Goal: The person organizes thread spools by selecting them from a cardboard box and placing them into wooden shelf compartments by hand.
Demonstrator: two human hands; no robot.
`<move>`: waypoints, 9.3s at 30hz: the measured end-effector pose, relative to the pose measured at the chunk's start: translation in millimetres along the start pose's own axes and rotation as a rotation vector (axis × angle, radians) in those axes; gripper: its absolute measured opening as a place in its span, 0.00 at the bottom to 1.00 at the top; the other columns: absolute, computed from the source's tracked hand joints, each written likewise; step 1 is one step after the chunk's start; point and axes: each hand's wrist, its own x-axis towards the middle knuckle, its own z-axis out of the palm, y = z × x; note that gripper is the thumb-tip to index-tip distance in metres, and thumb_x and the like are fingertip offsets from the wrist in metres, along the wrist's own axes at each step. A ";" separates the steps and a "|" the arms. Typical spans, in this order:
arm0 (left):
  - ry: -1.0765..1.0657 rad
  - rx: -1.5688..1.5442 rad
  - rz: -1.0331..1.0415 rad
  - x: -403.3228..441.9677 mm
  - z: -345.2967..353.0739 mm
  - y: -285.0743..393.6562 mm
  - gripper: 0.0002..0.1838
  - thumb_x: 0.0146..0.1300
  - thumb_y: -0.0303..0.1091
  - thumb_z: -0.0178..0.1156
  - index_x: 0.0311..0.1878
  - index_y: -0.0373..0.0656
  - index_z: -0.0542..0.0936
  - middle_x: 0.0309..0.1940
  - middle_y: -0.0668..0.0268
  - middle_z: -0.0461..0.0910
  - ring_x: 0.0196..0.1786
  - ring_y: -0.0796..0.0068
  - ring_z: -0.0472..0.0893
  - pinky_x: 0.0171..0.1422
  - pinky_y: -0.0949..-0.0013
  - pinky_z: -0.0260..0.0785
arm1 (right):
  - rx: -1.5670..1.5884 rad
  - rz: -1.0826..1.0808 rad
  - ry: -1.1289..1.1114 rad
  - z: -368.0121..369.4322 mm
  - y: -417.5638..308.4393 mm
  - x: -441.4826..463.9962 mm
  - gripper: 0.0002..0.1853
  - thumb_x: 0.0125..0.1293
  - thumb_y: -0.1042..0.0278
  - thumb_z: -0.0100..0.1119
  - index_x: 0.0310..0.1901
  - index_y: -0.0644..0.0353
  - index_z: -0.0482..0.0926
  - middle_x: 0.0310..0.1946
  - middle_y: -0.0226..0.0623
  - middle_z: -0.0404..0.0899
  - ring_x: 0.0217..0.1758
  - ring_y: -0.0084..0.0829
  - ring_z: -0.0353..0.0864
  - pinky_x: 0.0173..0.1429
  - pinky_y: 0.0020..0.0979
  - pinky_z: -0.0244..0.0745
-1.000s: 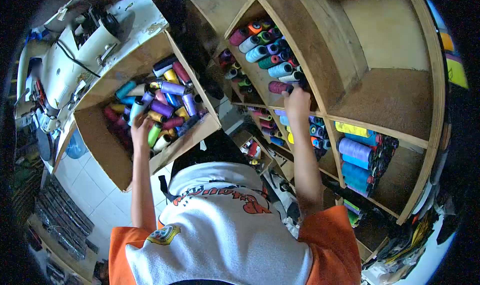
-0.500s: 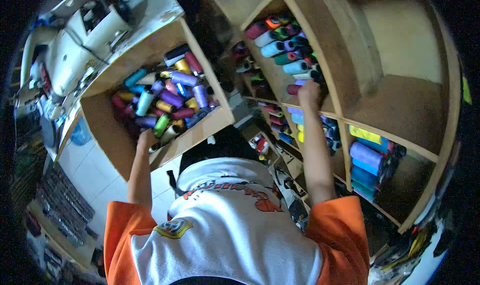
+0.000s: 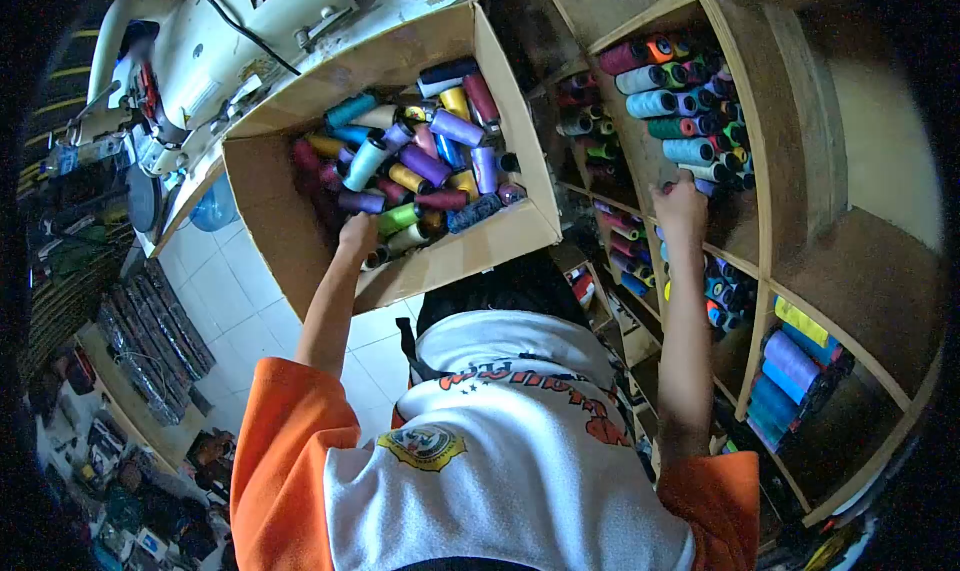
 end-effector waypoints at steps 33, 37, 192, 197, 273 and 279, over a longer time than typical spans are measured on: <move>0.198 -1.916 0.467 -164.3 -227.3 146.3 0.23 0.59 0.23 0.57 0.60 0.34 0.69 0.45 0.60 0.78 0.45 0.73 0.79 0.50 0.67 0.77 | 0.161 -0.138 0.355 -42.6 35.5 -28.2 0.24 0.57 0.59 0.63 0.50 0.67 0.75 0.41 0.57 0.78 0.43 0.51 0.79 0.46 0.42 0.74; 0.114 -2.092 0.466 -167.1 -227.1 143.6 0.21 0.62 0.26 0.55 0.58 0.33 0.68 0.46 0.57 0.77 0.45 0.64 0.81 0.45 0.52 0.80 | 0.054 0.054 0.169 -13.1 52.8 24.9 0.21 0.55 0.58 0.64 0.46 0.66 0.78 0.40 0.58 0.78 0.45 0.52 0.79 0.48 0.45 0.74; 0.627 -0.290 -0.502 68.6 -107.4 -11.2 0.40 0.38 0.54 0.71 0.52 0.37 0.72 0.51 0.41 0.68 0.55 0.43 0.71 0.51 0.48 0.72 | 0.131 0.040 0.279 -16.5 16.9 7.8 0.23 0.53 0.59 0.67 0.48 0.62 0.76 0.33 0.47 0.82 0.35 0.44 0.83 0.40 0.40 0.77; 0.712 -1.262 -0.080 4.3 -159.2 9.2 0.30 0.49 0.50 0.67 0.46 0.34 0.77 0.40 0.57 0.79 0.44 0.64 0.79 0.48 0.68 0.69 | 0.547 -0.156 0.177 -13.2 -6.7 -19.7 0.20 0.57 0.66 0.66 0.50 0.61 0.75 0.39 0.34 0.80 0.36 0.24 0.78 0.40 0.26 0.74; -0.038 -2.138 0.542 -147.9 -225.0 199.9 0.36 0.66 0.34 0.54 0.70 0.46 0.46 0.54 0.51 0.71 0.49 0.56 0.79 0.50 0.54 0.74 | 0.955 -0.211 1.161 -236.3 -15.8 24.8 0.21 0.55 0.66 0.69 0.48 0.65 0.77 0.36 0.31 0.78 0.39 0.20 0.73 0.47 0.22 0.68; 0.409 -2.053 0.109 -94.6 -158.9 110.6 0.34 0.64 0.31 0.56 0.69 0.49 0.51 0.52 0.58 0.72 0.44 0.66 0.80 0.42 0.66 0.76 | 0.384 0.050 1.090 -266.6 29.9 206.6 0.24 0.50 0.58 0.72 0.44 0.66 0.79 0.33 0.44 0.82 0.36 0.32 0.82 0.43 0.30 0.74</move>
